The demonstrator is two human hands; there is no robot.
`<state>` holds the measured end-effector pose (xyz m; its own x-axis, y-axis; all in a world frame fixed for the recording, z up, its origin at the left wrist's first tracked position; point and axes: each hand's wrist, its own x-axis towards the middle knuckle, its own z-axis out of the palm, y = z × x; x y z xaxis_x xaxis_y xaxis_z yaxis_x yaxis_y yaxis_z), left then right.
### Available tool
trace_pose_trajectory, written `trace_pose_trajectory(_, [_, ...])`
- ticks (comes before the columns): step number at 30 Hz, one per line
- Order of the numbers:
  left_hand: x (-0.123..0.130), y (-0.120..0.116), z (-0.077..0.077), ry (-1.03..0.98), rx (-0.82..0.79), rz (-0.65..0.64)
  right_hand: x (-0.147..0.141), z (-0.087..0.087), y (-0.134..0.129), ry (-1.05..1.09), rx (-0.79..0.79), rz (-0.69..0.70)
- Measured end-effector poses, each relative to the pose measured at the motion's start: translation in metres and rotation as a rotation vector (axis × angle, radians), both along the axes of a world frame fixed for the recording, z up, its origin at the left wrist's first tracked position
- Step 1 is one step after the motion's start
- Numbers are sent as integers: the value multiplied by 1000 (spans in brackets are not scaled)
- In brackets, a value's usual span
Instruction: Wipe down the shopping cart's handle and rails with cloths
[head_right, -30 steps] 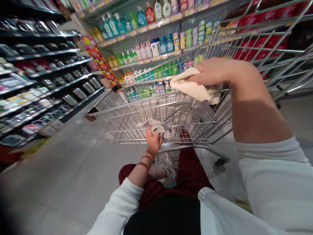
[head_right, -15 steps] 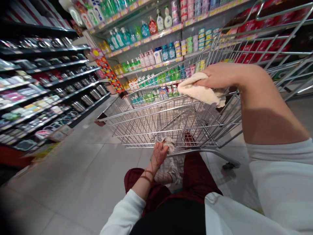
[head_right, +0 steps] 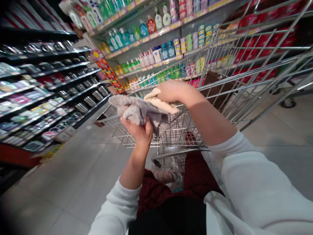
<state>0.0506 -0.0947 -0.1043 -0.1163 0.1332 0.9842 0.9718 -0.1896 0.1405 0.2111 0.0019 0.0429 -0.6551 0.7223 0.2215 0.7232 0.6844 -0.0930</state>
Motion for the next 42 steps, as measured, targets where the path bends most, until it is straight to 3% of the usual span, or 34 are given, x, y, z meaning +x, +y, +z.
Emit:
trace_pose_trajectory(2, [5, 14, 11, 84, -106, 12, -6, -7, 4, -28, -38, 69])
trace_pose_trajectory(5, [11, 28, 3, 148, -175, 52, -5, -8, 6, -70, -31, 95])
trace_pose_trajectory(8, [7, 36, -22, 167, -191, 81, -2, -5, 4, -60, -47, 102])
trace_pose_trajectory(11, [-2, 34, -57, 192, -329, 86, -1, -4, 2, -39, -57, 90])
trace_pose_trajectory(18, [-7, -3, -134, 255, -770, 53, -1, -1, -1, -69, -65, 67])
trace_pose_trajectory(26, [-11, -20, -187, 345, -1154, 18, 0, -5, 4, -58, -61, 62])
trace_pose_trajectory(31, [-15, -31, -211, 342, -1191, 8, -1, -6, 7, -63, -50, 61])
trace_pose_trajectory(34, [-14, -33, -209, 321, -1167, 16, -2, -6, 6, -51, -57, 45])
trace_pose_trajectory(36, [-15, -34, -195, 257, -1047, 19, -3, -6, 6, -47, -54, 43])
trace_pose_trajectory(39, [-18, -37, -150, 125, -613, -1, -2, -6, 5, -64, -44, 57])
trace_pose_trajectory(42, [-24, -31, -85, 39, -213, -19, -1, -6, 5, -49, -56, 64])
